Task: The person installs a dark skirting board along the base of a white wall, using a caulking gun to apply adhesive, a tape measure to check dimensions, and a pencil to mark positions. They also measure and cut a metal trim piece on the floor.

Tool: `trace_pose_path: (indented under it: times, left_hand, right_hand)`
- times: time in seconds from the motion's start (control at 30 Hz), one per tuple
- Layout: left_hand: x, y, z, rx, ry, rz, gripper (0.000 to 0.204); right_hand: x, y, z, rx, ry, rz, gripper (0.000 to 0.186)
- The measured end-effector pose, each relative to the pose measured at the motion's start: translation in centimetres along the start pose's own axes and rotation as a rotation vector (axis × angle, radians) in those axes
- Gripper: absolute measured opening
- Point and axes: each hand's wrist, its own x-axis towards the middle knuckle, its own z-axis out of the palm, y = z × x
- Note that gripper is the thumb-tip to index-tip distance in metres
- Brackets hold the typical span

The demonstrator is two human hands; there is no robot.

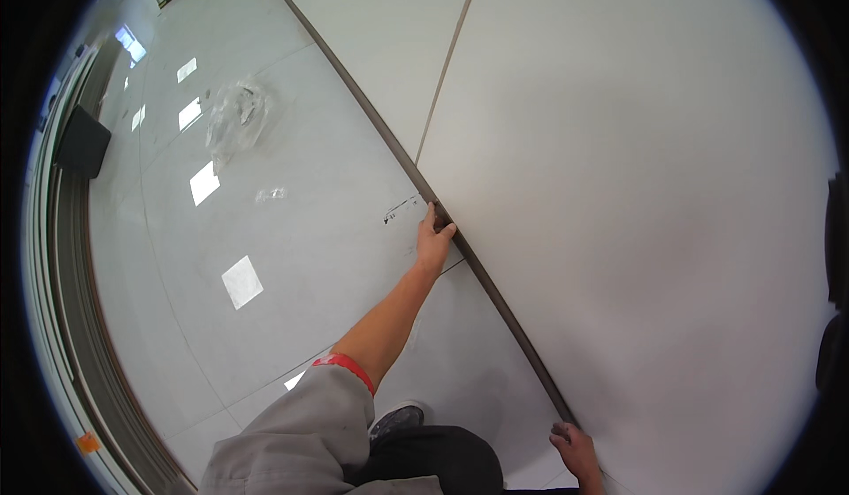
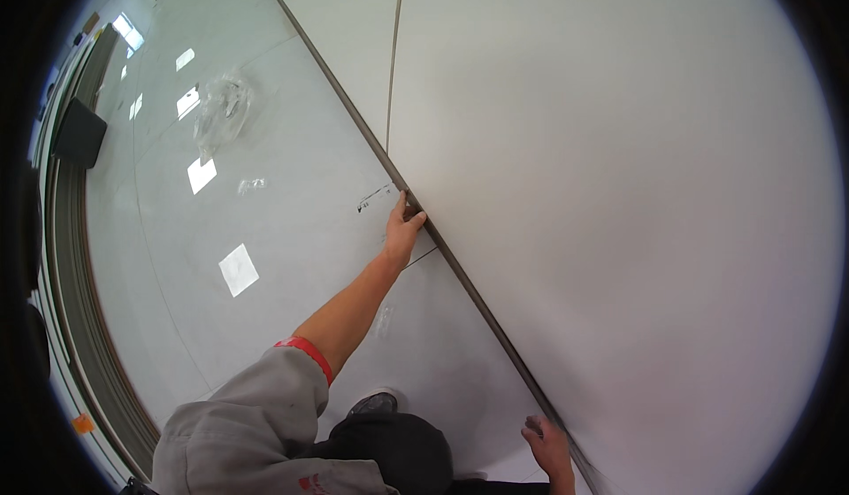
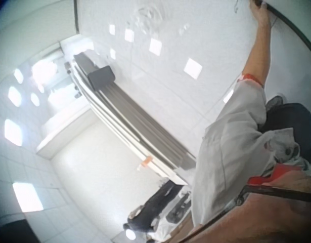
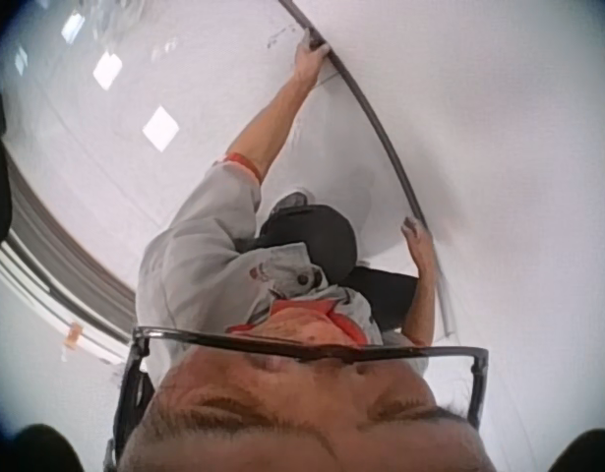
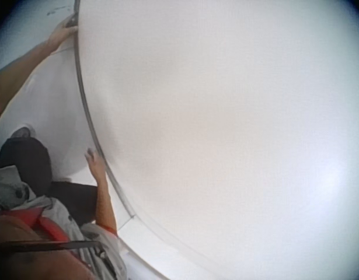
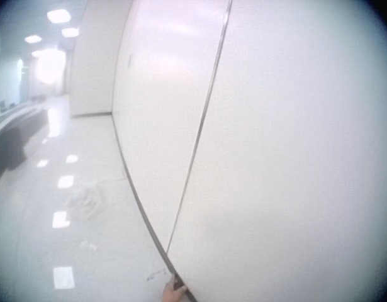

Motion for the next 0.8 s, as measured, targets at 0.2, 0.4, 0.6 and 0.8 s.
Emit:
trace_pose_path:
  times: [0.2, 0.4, 0.6, 0.8]
  left_hand:
    - [-0.4, 2.1, 0.6, -0.002, -0.079, -0.018, 0.061]
    - [-6.1, 2.3, 3.0, 0.242, -0.157, -0.255, 0.044]
    - [-11.2, -2.3, 5.5, 0.524, -0.715, -0.104, 0.026]
    - [-12.1, -1.9, 6.0, 0.495, -0.658, -0.118, 0.024]
  right_hand:
    - [-2.1, 1.4, 0.0, -0.129, 0.027, -0.078, 0.033]
    - [-2.1, 1.7, -1.3, -0.068, 0.084, -0.073, 0.031]
    - [-3.3, 1.6, -2.3, 0.01, 0.06, -0.046, 0.032]
    - [-5.4, 2.2, -1.5, -0.052, 0.088, -0.035, 0.032]
